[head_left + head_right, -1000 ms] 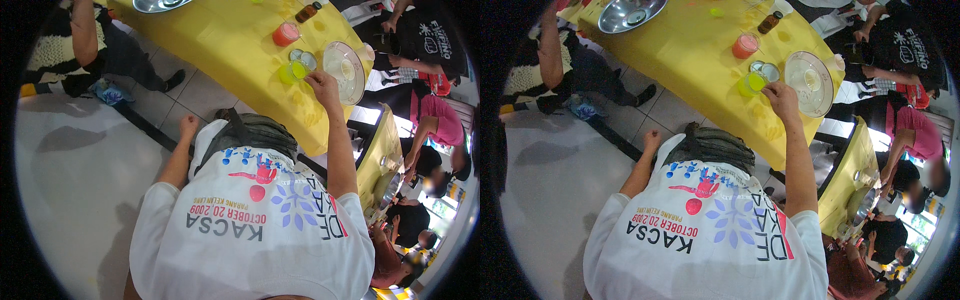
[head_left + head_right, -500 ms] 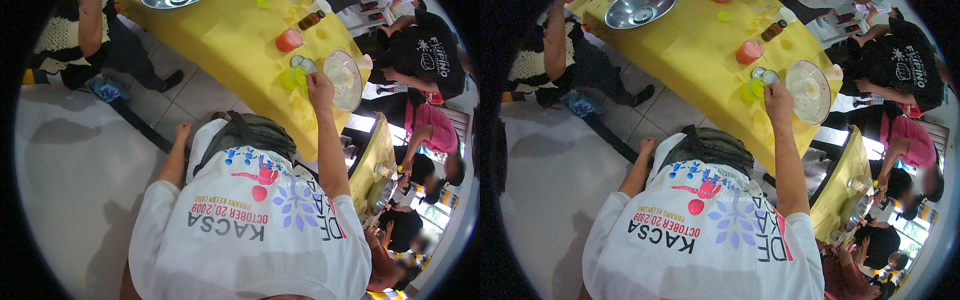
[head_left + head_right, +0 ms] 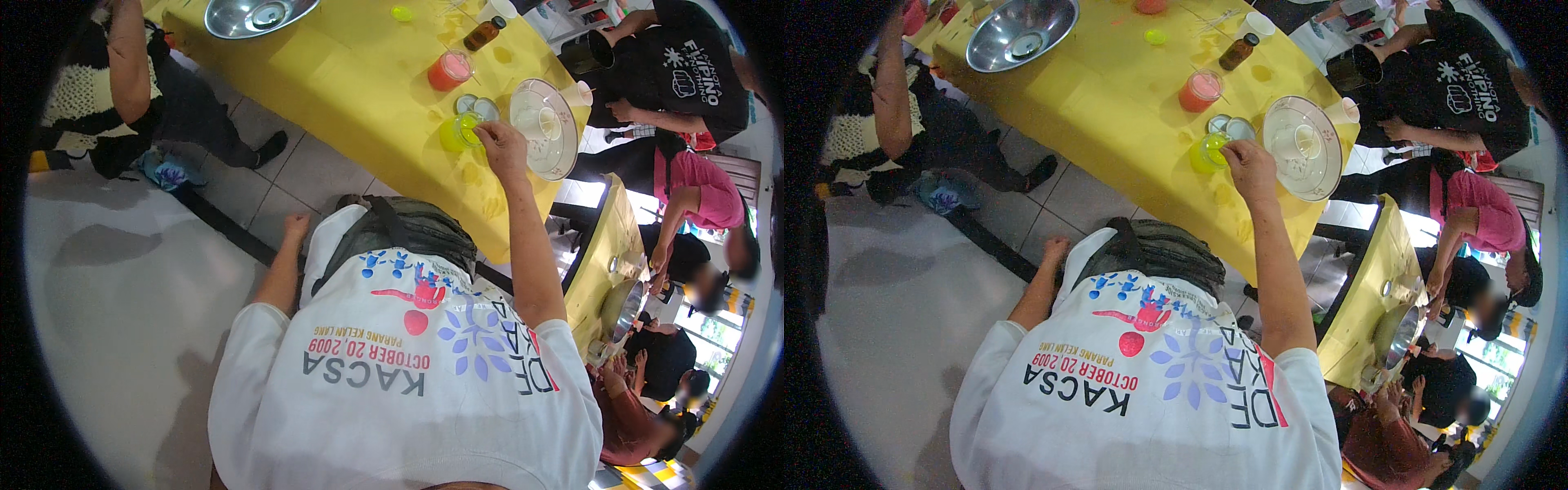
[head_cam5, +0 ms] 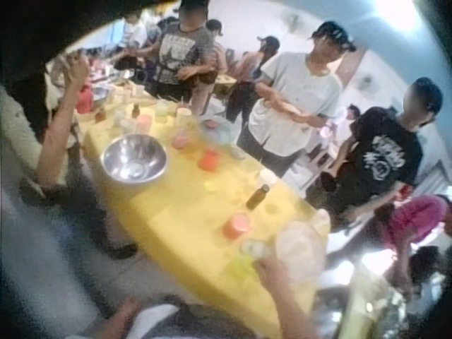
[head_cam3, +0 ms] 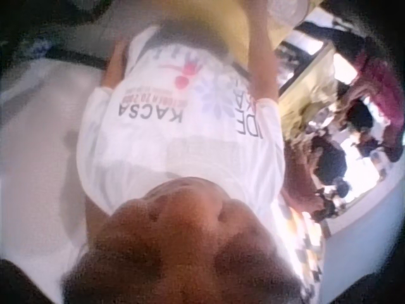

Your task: The person assembles candles by placing wicks into small containers filled with colored wax. They use a thin stick to adjust the wick position and ensure it is centered within the container. The person handles multiple containers and wicks, working at a table with other people.

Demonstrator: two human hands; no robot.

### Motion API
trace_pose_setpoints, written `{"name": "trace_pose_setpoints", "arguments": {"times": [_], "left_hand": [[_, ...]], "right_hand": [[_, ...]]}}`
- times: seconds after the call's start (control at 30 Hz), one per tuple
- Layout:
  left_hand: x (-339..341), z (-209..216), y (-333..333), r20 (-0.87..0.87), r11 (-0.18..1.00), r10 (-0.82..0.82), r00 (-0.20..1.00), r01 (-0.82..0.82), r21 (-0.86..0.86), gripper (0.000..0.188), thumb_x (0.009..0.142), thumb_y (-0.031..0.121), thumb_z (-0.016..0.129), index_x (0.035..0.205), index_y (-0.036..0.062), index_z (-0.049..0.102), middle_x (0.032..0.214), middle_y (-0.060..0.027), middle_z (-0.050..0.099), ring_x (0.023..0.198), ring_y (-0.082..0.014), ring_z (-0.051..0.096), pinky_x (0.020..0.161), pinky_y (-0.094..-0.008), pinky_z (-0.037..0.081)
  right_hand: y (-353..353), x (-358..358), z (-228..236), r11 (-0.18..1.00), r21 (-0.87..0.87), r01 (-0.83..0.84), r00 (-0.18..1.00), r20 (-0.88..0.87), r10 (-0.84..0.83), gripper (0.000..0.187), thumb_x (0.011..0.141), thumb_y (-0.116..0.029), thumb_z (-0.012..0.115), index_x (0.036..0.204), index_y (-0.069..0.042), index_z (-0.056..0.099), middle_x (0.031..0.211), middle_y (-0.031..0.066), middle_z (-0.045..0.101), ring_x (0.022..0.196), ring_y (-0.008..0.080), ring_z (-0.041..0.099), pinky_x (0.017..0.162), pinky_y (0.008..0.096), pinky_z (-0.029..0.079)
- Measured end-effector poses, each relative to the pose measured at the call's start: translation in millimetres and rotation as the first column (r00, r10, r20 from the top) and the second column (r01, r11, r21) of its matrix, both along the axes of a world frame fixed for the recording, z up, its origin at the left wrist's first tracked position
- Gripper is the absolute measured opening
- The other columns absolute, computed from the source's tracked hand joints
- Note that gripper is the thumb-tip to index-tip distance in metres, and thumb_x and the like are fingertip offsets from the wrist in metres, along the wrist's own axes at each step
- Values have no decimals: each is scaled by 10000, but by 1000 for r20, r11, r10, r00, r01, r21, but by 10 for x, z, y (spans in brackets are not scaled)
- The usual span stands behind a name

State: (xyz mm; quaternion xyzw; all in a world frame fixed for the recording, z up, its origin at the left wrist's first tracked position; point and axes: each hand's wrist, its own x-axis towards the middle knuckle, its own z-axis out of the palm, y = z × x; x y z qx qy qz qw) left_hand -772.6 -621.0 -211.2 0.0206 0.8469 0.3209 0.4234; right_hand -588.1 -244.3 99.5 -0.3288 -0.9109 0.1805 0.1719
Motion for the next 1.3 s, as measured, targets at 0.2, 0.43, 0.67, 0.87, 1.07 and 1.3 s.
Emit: {"name": "trace_pose_setpoints", "arguments": {"times": [0.2,0.43,0.67,0.87,1.07,1.3], "left_hand": [[-51,247,117,150,984,138,979,-153,91,279,764,218,616,919,-11,649,681,-78,609,582,-187,551,512,-338,423],[-131,-161,23,154,995,53,987,-65,72,287,747,232,625,895,-13,650,696,-89,612,587,-177,560,484,-332,409],[-166,379,225,175,998,34,984,-42,42,164,787,201,578,748,43,594,609,-49,541,476,-146,469,420,-303,337],[-187,376,215,158,999,8,987,-14,37,234,769,206,584,867,-1,636,658,-61,578,536,-155,519,477,-320,397],[-160,126,154,103,998,-5,995,12,-64,297,783,205,582,985,-5,640,708,-105,616,587,-177,559,534,-340,446],[-237,366,223,65,974,-192,979,199,-110,352,784,280,591,953,-25,642,852,-174,671,763,-292,641,693,-402,484]], "right_hand": [[-35,23,25,990,136,21,995,99,-34,136,795,-195,639,777,-60,625,742,115,591,709,310,590,623,404,462],[-85,47,151,1000,-23,6,990,143,-3,117,780,-187,641,776,-70,632,765,122,608,732,315,597,636,415,470],[-24,115,2,982,153,108,984,125,-128,112,779,-170,628,776,-59,626,773,129,612,725,324,601,629,418,472],[-166,48,119,995,39,96,978,183,-102,114,775,-164,624,764,-50,618,761,143,614,716,331,602,623,423,470],[-134,-15,65,992,-6,124,992,40,-123,122,770,-169,638,763,-49,615,743,145,610,700,334,599,613,426,467],[-131,24,-50,968,167,189,978,58,-201,113,776,-162,652,775,-60,604,749,113,601,697,305,596,605,395,455]]}}
